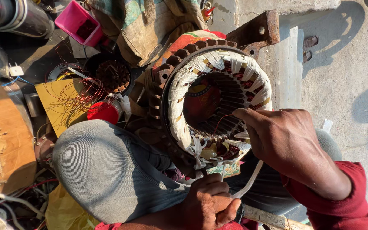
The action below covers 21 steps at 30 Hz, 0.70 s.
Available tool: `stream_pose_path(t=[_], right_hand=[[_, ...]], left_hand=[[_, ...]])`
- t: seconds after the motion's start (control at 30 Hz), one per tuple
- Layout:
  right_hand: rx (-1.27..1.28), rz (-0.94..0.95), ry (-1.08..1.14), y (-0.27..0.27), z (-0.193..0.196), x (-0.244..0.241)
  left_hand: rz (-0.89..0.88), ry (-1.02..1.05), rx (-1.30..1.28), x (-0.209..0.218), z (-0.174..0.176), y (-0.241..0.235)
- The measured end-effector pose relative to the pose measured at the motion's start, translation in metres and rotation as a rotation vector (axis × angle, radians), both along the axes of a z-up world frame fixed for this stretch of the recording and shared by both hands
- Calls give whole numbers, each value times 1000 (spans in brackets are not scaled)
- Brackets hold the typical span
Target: The person sits cross-legged and wraps a white cloth strip around the copper windings of a motor stator, securing it with a hammer. The person repeatedly folds the strip, tucks it into the slots, and taps it down to hold the windings in place.
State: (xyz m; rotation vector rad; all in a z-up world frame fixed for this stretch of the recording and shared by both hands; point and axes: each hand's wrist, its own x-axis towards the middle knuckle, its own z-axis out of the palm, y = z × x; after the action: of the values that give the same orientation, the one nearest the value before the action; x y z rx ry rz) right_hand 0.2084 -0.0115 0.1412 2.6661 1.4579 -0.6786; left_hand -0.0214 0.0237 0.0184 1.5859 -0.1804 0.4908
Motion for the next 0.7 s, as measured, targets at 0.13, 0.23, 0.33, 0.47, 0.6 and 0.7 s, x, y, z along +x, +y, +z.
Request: stream_pose_path(t=[0.13,0.23,0.33,0.47,0.6,0.7], right_hand=[[-29,92,10,13,-17,6],[83,177,6,22,-38,6],[22,206,-25,24,-50,4],[130,232,-17,23,-53,2],[42,302,-14,29,-66,9],[20,327,-26,30,-70,18]], left_hand=[[-39,149,42,3,17,12],[-46,114,148,13,27,12],[-35,49,240,18,37,10],[67,-12,324,23,43,5],[63,56,338,25,44,-4],[88,69,379,25,43,-8]])
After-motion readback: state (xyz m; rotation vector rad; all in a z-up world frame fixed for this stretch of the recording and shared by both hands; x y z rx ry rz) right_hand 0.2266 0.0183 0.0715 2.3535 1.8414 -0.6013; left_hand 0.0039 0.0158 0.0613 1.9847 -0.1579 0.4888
